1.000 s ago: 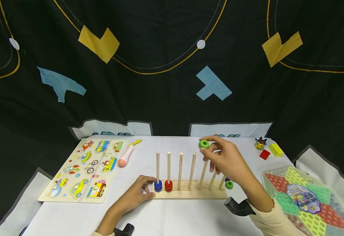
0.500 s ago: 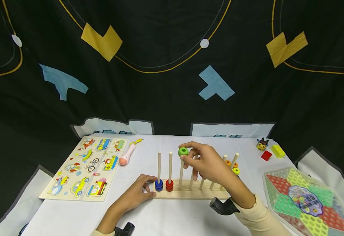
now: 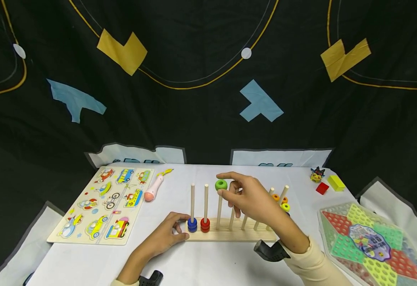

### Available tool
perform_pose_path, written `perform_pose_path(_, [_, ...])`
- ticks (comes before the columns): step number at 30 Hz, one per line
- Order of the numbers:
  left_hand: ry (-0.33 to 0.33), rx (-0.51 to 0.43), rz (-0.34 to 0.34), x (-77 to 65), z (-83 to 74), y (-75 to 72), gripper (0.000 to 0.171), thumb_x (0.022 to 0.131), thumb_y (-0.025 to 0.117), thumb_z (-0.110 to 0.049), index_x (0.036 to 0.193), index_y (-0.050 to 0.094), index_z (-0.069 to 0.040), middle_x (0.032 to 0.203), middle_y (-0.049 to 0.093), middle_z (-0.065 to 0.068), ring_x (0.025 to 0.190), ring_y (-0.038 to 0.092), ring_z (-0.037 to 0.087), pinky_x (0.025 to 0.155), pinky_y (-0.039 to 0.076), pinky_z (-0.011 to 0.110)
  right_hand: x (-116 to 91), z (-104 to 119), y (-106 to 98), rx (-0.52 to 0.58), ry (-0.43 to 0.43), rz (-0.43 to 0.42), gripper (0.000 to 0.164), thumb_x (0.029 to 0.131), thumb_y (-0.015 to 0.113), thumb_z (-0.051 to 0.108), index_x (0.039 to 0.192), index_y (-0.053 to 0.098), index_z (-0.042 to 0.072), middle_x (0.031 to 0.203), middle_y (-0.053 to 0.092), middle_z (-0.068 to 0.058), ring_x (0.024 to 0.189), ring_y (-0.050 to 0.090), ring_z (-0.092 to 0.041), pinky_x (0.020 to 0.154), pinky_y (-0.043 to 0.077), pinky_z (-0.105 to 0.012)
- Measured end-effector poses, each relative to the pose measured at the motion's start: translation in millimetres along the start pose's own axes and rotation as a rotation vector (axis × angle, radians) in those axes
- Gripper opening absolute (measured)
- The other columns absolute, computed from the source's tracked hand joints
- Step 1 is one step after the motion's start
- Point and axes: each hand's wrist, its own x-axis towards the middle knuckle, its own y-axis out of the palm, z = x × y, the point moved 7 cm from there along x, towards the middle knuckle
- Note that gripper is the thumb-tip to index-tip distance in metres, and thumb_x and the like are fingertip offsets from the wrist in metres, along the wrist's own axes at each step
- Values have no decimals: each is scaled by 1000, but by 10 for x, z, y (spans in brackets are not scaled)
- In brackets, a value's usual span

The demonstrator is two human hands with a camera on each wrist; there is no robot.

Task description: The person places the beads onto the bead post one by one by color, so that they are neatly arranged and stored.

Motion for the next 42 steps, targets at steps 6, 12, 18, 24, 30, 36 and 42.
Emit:
perform_pose_path(6, [10, -9, -3, -3, -10, 35, 48, 83, 74, -22, 127, 56, -16, 107, 48, 3, 83, 50, 15, 76, 37, 28, -9, -2, -9, -18, 1, -4, 31, 92, 65, 19, 123, 59, 20, 63, 57, -4, 43, 57, -20, 47, 49, -35])
perform_pose_path(12, [17, -18, -3, 5, 6, 79, 48, 83, 74, -23, 128, 56, -15, 109, 48, 3, 83, 50, 15, 76, 37, 28, -15, -8, -12, -31, 4, -4, 34, 92, 64, 20, 126, 58, 20, 62, 57, -4, 43, 57, -20, 47, 48, -35])
perform_pose_path(18, [20, -31, -6, -1, 9, 115, 48, 83, 74, -23, 127, 56, -15, 109, 49, 3, 83, 50, 15, 76, 38, 27, -45, -29, -68, -15, 12, -20, 33, 92, 64, 22, 125, 58, 23, 64, 58, -7, 44, 57, -21, 46, 49, -35])
perform_pose_path(24, [16, -37, -17, -5, 0, 75, 47, 84, 73, -19, 127, 56, -17, 107, 48, 3, 83, 50, 16, 72, 39, 26, -241, -97, -521, 89, 8, -198, 30, 94, 62, 28, 123, 59, 23, 68, 55, -12, 46, 55, -26, 41, 44, -30])
perform_pose_path(30, [15, -23, -17, 28, -23, -7, 47, 83, 74, -15, 126, 57, -18, 108, 48, 3, 84, 50, 15, 74, 38, 27, -704, -512, -1153, 274, 73, -483, 38, 97, 55, 33, 129, 53, 13, 65, 50, -7, 45, 47, -19, 39, 38, -26])
perform_pose_path(36, [17, -12, -17, 50, -34, -45, 47, 82, 75, -15, 125, 58, -18, 107, 48, 2, 84, 50, 16, 74, 38, 27, -956, -1423, -1149, 405, 280, -462, 38, 98, 54, 31, 130, 48, 11, 65, 48, 0, 46, 44, -10, 39, 34, -22])
perform_pose_path(42, [0, -26, -14, 12, 9, 9, 46, 83, 74, -17, 126, 57, -19, 105, 48, 2, 83, 49, 16, 73, 38, 27, -1033, -2226, -626, 320, 532, -252, 39, 98, 53, 25, 132, 45, 9, 72, 53, -7, 49, 46, -12, 43, 37, -24])
